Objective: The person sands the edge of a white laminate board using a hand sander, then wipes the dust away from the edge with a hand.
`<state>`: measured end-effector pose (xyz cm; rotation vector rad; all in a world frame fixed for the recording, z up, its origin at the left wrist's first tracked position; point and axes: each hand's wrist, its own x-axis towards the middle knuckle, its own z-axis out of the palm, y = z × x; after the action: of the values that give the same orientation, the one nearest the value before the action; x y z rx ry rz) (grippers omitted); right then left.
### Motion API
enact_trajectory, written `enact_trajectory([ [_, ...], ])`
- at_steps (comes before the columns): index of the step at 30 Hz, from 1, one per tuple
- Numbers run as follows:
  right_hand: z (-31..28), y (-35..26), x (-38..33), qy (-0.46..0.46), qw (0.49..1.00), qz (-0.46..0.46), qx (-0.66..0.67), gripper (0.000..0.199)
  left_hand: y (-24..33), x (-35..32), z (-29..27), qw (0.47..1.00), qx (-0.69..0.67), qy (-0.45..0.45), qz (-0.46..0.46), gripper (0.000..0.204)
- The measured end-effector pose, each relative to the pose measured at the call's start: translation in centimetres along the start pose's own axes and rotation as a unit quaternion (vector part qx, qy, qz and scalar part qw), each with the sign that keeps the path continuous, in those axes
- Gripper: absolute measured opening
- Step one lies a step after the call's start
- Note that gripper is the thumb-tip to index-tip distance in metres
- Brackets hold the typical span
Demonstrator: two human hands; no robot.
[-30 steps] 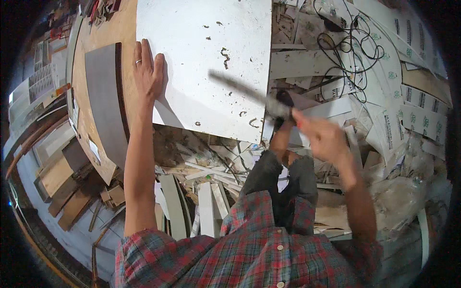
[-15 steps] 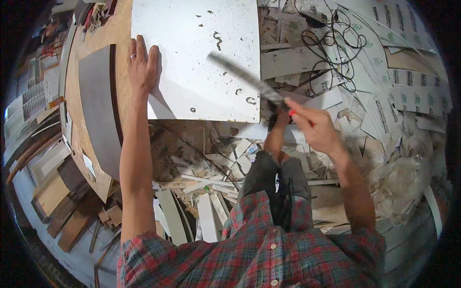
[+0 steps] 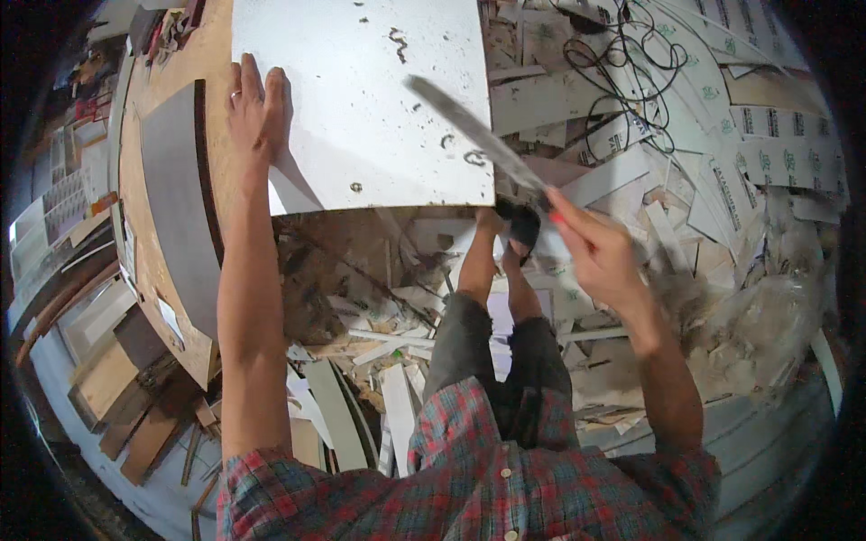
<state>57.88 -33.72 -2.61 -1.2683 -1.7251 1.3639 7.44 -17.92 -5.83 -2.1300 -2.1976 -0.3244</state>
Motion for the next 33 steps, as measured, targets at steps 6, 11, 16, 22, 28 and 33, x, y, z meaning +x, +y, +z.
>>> enact_trajectory([
  [6,0.1,0.7,1.4,0.009,0.999,0.014,-0.032,0.045,1.6,-0.3,-0.9,0.998,0.018,-0.003,0.061,0.069],
  [11,0.6,-0.2,2.1,-0.103,0.995,0.0,0.002,0.046,1.9,-0.2,-1.3,0.999,0.012,0.022,0.036,0.037],
  [16,0.8,-0.4,1.8,-0.006,0.999,-0.012,-0.033,0.045,1.6,-0.2,-0.9,0.996,0.028,0.02,0.08,0.048],
  [22,1.4,0.1,0.2,-0.063,0.998,0.029,0.011,0.042,2.0,-0.1,-0.8,1.0,-0.015,0.006,-0.026,0.033],
  [28,1.8,-0.3,-0.3,0.025,1.0,0.006,0.007,0.041,0.5,-0.2,-0.9,0.993,0.084,-0.007,0.086,0.037],
  [33,2.2,-0.9,0.1,0.01,1.0,0.007,0.011,0.043,0.0,0.4,-0.4,0.991,0.104,-0.008,0.089,0.06],
])
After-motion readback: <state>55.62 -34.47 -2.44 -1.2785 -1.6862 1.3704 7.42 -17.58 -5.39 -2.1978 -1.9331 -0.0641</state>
